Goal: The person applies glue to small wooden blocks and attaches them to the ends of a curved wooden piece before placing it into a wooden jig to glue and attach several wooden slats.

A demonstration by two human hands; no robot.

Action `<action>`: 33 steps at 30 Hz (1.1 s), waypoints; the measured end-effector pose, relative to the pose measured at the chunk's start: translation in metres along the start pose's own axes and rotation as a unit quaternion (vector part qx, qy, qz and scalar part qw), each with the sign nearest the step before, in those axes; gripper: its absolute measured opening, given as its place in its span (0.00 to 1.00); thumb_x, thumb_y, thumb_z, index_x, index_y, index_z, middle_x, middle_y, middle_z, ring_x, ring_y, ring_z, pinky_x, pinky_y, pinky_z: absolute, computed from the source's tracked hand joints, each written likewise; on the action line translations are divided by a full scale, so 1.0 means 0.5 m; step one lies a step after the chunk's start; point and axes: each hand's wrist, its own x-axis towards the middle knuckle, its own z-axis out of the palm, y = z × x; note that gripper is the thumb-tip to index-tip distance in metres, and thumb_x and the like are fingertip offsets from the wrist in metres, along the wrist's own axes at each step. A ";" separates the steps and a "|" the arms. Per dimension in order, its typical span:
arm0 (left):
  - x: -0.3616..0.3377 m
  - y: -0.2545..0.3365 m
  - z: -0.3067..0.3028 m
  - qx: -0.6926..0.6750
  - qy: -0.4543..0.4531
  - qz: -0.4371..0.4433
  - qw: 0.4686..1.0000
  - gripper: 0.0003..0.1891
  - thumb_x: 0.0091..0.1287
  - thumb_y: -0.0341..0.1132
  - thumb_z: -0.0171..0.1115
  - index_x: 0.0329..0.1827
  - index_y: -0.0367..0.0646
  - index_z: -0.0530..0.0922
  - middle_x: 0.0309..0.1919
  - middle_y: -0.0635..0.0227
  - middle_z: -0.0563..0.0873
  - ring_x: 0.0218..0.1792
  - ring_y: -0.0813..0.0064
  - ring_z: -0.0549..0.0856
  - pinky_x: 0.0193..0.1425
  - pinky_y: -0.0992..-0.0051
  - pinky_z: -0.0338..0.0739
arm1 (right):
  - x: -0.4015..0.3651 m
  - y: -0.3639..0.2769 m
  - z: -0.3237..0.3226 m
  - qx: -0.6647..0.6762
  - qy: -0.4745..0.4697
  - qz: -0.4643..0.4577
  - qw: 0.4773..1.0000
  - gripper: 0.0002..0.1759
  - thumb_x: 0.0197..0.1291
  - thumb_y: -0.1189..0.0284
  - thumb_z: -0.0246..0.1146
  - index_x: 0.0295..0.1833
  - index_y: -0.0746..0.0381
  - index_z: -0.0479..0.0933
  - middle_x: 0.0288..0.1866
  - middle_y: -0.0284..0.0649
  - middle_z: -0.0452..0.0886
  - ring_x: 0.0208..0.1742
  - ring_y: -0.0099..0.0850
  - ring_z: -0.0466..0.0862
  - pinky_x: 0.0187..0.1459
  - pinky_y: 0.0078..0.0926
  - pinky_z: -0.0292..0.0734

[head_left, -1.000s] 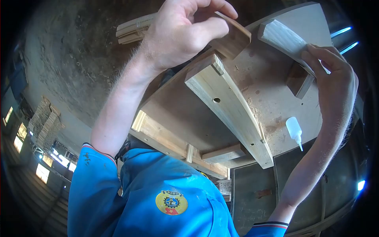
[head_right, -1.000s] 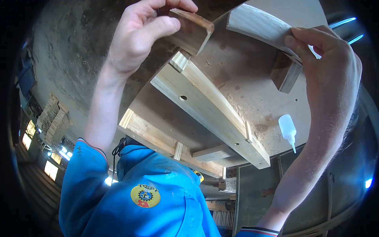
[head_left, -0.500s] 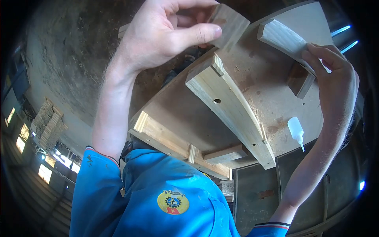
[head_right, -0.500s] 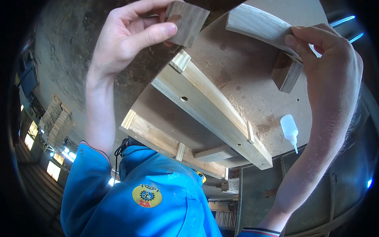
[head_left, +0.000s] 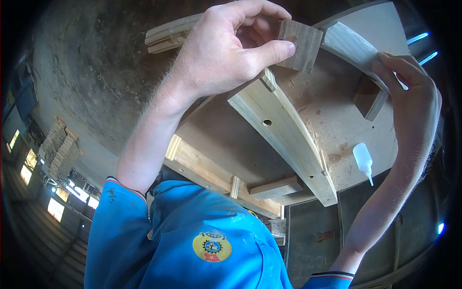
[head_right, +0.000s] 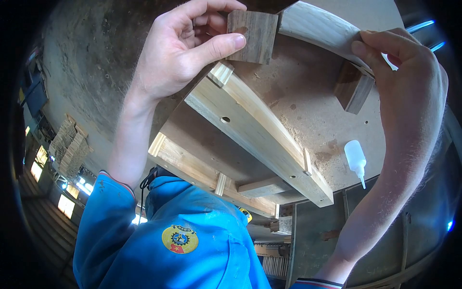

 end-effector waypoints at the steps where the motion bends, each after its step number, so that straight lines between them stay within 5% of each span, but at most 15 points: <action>1: 0.002 0.000 0.002 0.003 0.001 0.000 1.000 0.20 0.67 0.28 0.72 0.60 0.32 0.78 0.37 0.69 0.86 0.36 0.86 0.83 0.41 0.83 0.79 | 0.000 -0.003 -0.001 0.000 0.001 0.003 1.000 0.08 0.65 0.66 0.72 0.48 0.51 0.91 0.47 0.30 0.91 0.51 0.27 0.89 0.61 0.33 0.82; 5: 0.004 -0.012 0.011 0.010 0.009 0.041 0.999 0.20 0.67 0.30 0.73 0.59 0.33 0.80 0.36 0.69 0.87 0.35 0.86 0.83 0.40 0.83 0.79 | 0.000 -0.007 -0.004 -0.009 0.003 0.007 1.000 0.08 0.65 0.66 0.72 0.49 0.51 0.91 0.47 0.30 0.91 0.51 0.27 0.89 0.61 0.33 0.82; 8: -0.010 0.028 0.029 0.163 0.057 0.049 0.984 0.20 0.66 0.33 0.74 0.57 0.33 0.82 0.34 0.69 0.88 0.33 0.86 0.83 0.39 0.83 0.79 | 0.000 -0.002 -0.002 -0.011 0.003 0.005 1.000 0.08 0.66 0.66 0.72 0.49 0.51 0.91 0.47 0.30 0.91 0.51 0.27 0.89 0.61 0.33 0.82; 14: -0.009 0.036 0.030 0.250 0.077 0.119 0.958 0.18 0.65 0.35 0.75 0.52 0.32 0.84 0.32 0.64 0.90 0.31 0.83 0.86 0.37 0.79 0.81 | 0.000 -0.005 -0.004 -0.004 -0.003 0.014 1.000 0.08 0.65 0.66 0.72 0.49 0.51 0.91 0.47 0.30 0.91 0.50 0.27 0.89 0.61 0.33 0.82; 32: 0.017 0.019 0.011 0.154 0.007 0.041 0.987 0.18 0.67 0.36 0.74 0.55 0.36 0.84 0.32 0.63 0.91 0.28 0.83 0.88 0.32 0.81 0.82 | 0.002 -0.020 -0.007 0.010 0.040 -0.031 0.999 0.10 0.58 0.70 0.75 0.46 0.57 0.91 0.43 0.35 0.92 0.44 0.31 0.91 0.53 0.30 0.86; 33: 0.034 -0.033 0.011 0.150 0.029 0.061 0.986 0.26 0.62 0.44 0.77 0.57 0.36 0.85 0.38 0.58 0.91 0.36 0.75 0.90 0.43 0.77 0.83 | 0.001 -0.021 -0.009 0.009 0.041 -0.030 0.999 0.10 0.58 0.70 0.75 0.46 0.57 0.91 0.43 0.35 0.92 0.44 0.31 0.91 0.53 0.30 0.86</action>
